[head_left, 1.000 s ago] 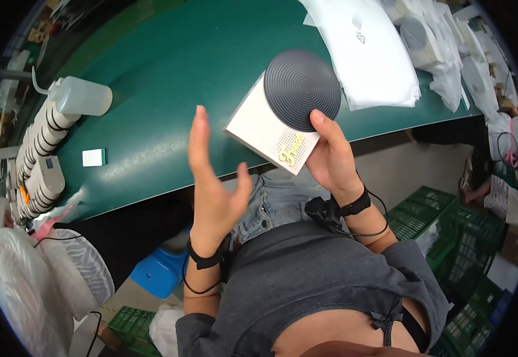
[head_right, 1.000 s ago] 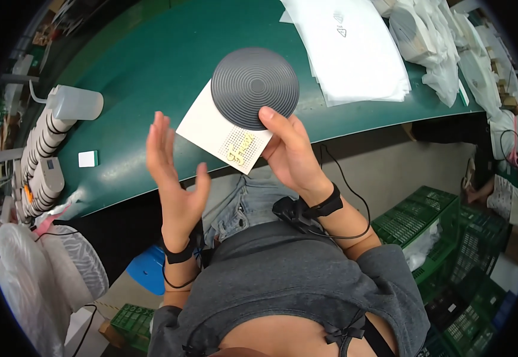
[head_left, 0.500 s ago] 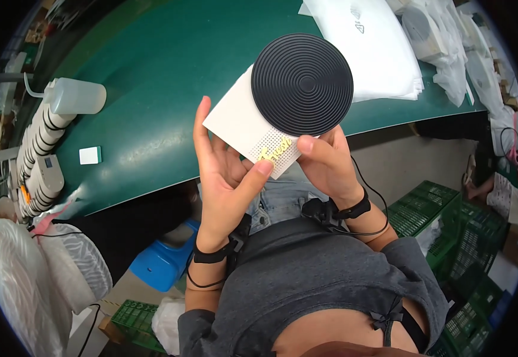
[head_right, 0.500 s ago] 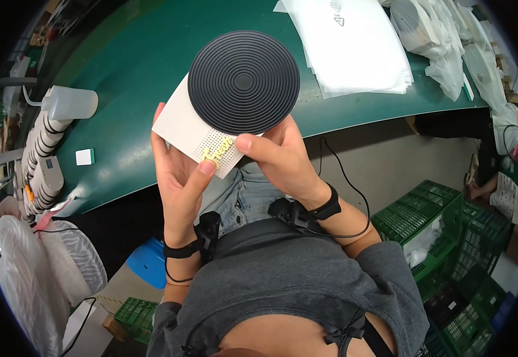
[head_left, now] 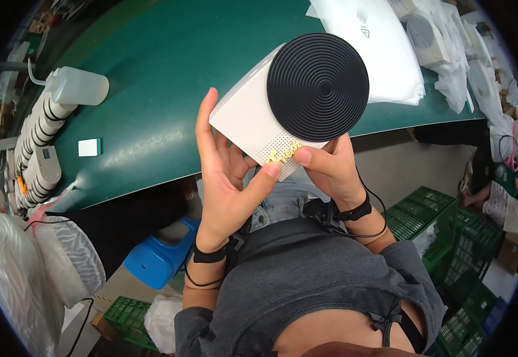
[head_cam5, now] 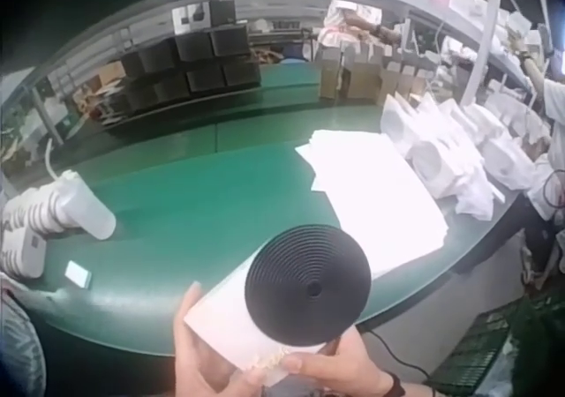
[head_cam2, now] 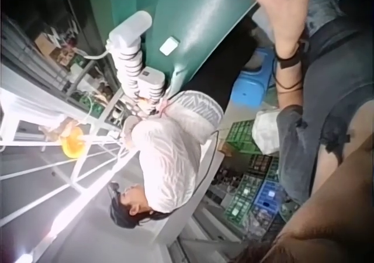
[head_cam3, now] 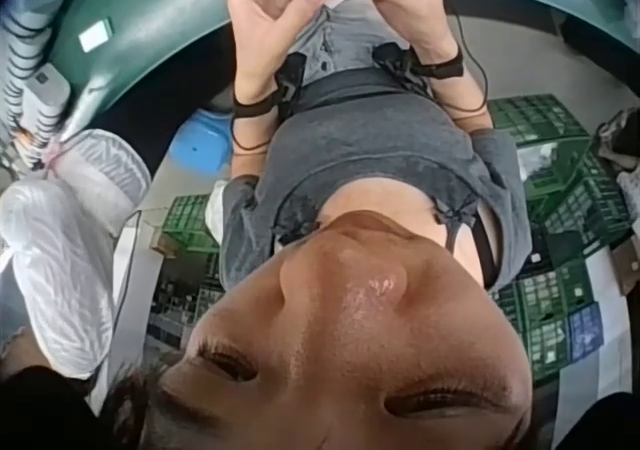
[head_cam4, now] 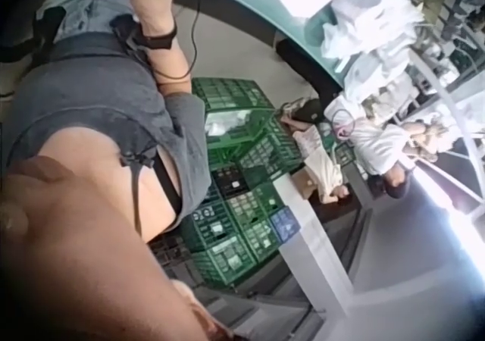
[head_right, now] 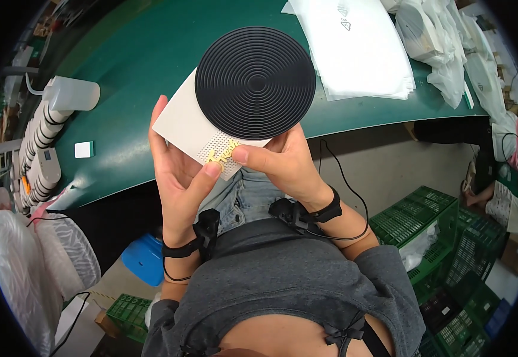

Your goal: The person picks up a speaker, turns it over to inspect it, and slides it into a plastic bag. They repeat this process for several more speakers, placing each bagged item onto a pile.

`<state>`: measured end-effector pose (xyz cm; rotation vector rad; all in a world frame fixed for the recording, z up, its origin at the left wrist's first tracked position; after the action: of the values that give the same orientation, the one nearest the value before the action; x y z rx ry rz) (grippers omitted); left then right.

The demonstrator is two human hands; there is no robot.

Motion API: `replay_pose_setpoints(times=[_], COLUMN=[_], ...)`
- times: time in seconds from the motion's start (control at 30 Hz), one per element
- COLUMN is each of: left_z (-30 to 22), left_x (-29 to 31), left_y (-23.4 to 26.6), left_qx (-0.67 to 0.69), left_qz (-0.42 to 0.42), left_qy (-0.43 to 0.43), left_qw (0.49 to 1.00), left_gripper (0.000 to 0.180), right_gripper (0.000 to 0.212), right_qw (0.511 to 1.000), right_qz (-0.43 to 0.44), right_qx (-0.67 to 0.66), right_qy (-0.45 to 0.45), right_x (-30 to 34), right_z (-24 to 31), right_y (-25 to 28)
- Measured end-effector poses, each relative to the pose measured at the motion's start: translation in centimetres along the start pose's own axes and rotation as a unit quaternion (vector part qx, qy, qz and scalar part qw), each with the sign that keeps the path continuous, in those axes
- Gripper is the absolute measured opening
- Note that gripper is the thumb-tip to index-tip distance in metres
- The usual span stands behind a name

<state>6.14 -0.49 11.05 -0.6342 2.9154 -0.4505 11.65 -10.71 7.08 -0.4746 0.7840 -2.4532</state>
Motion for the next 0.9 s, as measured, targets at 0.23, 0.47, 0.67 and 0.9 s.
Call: replay_pose_setpoints(times=[0.23,0.47,0.67,0.9], left_z=[-0.22,-0.31,-0.29,-0.17], left_x=[0.33,0.42,0.2,0.14], left_y=[0.02,0.21,0.24,0.14], left_qx=[0.007,-0.007,-0.002,0.025], left_qz=[0.013,0.02,0.015,0.028], left_qy=[-0.008,-0.007,-0.003,-0.001], left_qw=[1.0,1.0,1.0,0.999], left_gripper=[0.091,0.091,0.091,0.089], right_gripper=[0.057,0.059,0.059,0.061], right_qw=[1.0,1.0,1.0,1.0], right_qz=[-0.009,-0.017,-0.021,-0.022], right_qx=[-0.008,-0.007,-0.012,-0.009], right_qy=[0.004,-0.006,-0.006,0.001], right_x=[0.13,0.16,0.06,-0.16], right_z=[-0.04,-0.35,-0.34,-0.19], right_y=[0.24,0.19,0.21,0.34])
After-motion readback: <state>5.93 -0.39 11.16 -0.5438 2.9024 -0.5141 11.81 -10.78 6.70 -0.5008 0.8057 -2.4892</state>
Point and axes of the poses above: each hand's wrist, its own x-axis away from the middle knuckle, its own y-axis out of the back of the hand, z = x × y, the point moved 10 cm from there along -x, towards the middle knuckle, and after that the axes turned 7 degrees about -z, right-handed, at the moved point
